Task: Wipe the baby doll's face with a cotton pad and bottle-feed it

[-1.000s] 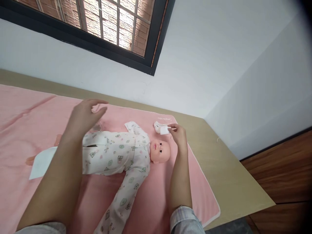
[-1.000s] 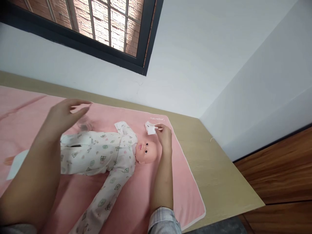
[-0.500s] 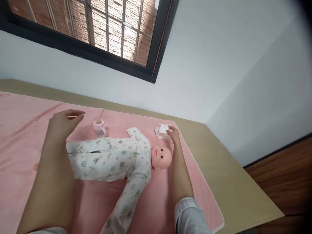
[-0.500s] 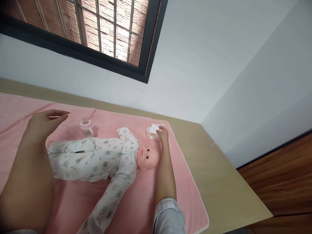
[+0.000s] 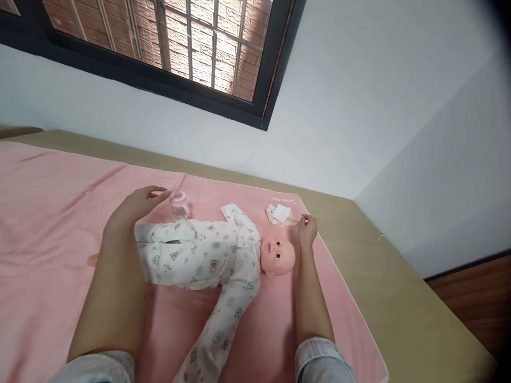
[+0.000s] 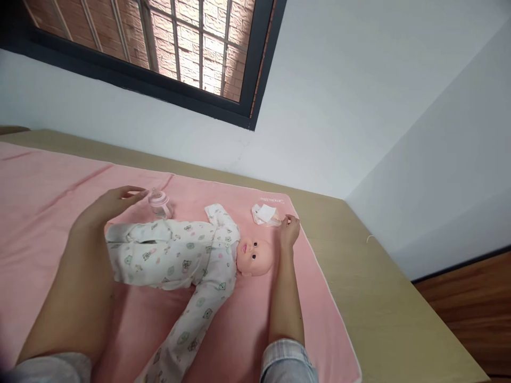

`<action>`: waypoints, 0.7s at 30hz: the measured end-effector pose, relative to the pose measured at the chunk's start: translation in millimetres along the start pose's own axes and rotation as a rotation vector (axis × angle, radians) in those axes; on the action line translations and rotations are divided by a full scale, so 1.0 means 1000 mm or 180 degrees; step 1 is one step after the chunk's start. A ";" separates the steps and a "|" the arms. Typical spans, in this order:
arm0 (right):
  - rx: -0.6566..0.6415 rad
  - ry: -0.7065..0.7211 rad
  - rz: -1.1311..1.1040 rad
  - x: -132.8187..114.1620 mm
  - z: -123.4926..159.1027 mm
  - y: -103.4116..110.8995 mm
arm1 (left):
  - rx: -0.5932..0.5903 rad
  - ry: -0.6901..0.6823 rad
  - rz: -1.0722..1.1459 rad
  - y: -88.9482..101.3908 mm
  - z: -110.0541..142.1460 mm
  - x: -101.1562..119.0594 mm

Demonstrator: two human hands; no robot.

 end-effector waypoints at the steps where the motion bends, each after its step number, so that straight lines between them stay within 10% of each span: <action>1: 0.0062 0.0054 0.0050 0.005 0.003 0.000 | -0.0070 0.0008 -0.0007 -0.002 -0.001 -0.002; 8: -0.0306 -0.0247 -0.0358 0.046 0.017 -0.013 | -0.0611 -0.0239 0.0149 -0.023 -0.005 -0.010; 21: -0.0531 -0.0512 0.0044 0.046 0.018 -0.012 | -0.0108 0.0003 -0.0077 -0.052 -0.012 -0.013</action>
Point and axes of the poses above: each hand's wrist, its own z-axis away from the middle knuckle, its own y-axis out of the back of the hand, x = y × z, the point moved 2 cm from there along -z, towards the middle knuckle, and after that the axes turned 4 degrees about z, right-handed, at the moved point
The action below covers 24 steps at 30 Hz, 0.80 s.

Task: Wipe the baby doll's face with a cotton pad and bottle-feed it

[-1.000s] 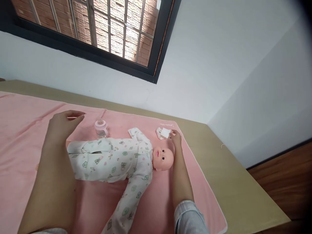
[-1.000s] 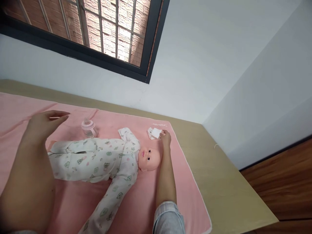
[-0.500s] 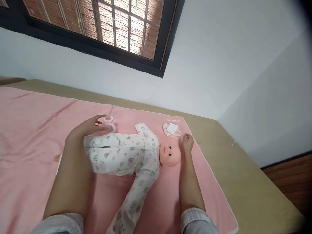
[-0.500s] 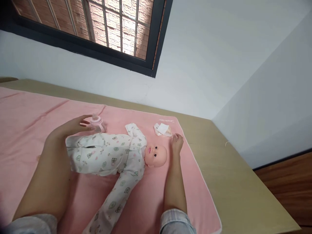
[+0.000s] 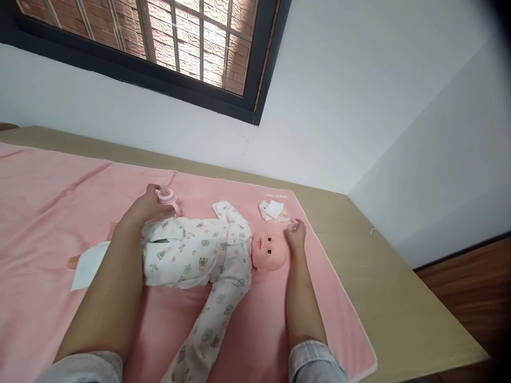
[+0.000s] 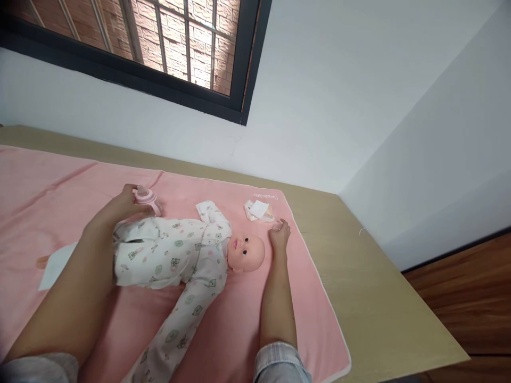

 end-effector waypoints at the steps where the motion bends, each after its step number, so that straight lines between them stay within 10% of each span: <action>1: 0.0039 -0.0002 0.0034 -0.001 0.001 0.001 | 0.0009 -0.0013 0.0023 0.000 0.000 0.000; 14: 0.0371 -0.0366 -0.0773 0.007 0.001 0.007 | 0.0156 -0.0260 0.0494 0.006 0.004 0.015; 24: 0.0562 0.0611 -0.1864 -0.044 0.000 0.036 | -0.0050 -0.0782 0.1429 0.005 0.036 0.100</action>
Point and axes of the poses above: each hand's wrist, its own z-axis away from the middle knuckle, its own y-axis out of the back of the hand, x = y × z, the point moved 2 cm from there along -z, towards the middle knuckle, and after that the axes turned 4 degrees about z, right-handed, at the moved point
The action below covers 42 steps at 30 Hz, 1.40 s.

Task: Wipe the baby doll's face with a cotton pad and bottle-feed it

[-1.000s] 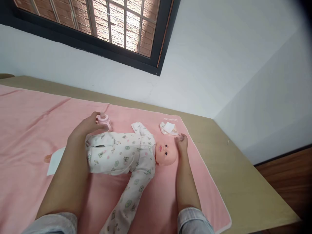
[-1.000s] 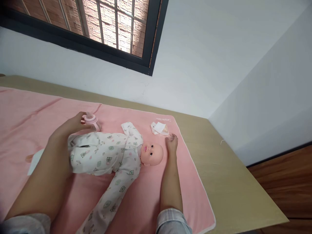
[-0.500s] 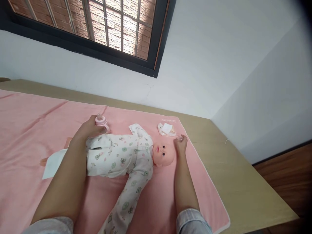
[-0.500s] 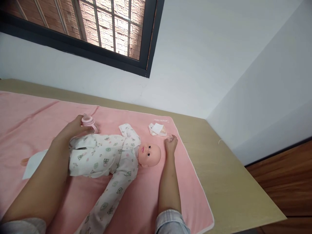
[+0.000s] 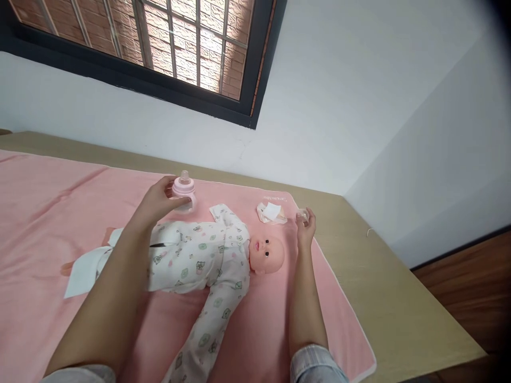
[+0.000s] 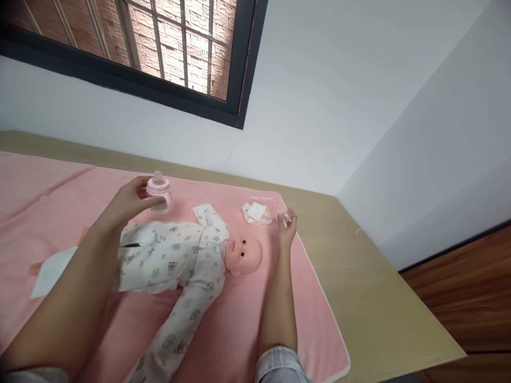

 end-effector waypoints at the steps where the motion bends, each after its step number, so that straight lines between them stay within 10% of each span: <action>1: -0.0038 0.0064 -0.0087 -0.012 -0.001 -0.001 | -0.0078 -0.0070 0.0049 -0.008 0.003 0.010; 15: -0.1640 0.0787 -0.0956 -0.167 0.080 -0.048 | -0.0792 -0.0607 -0.0705 -0.087 0.050 0.080; 24: -0.1935 0.1350 -0.0226 -0.169 0.104 -0.068 | -0.0834 -0.0741 -0.0735 -0.097 0.058 0.088; 42: -0.1847 0.0286 -0.0743 -0.157 0.103 -0.073 | -0.0924 -0.0989 -0.0754 -0.103 0.068 0.093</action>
Point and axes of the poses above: each hand's wrist, its own z-axis away from the middle knuckle, its own y-axis out of the back of the hand, x = y × z, the point moved 2 cm from there along -z, towards the middle knuckle, and after that the axes turned 4 degrees about z, right-handed, at the moved point
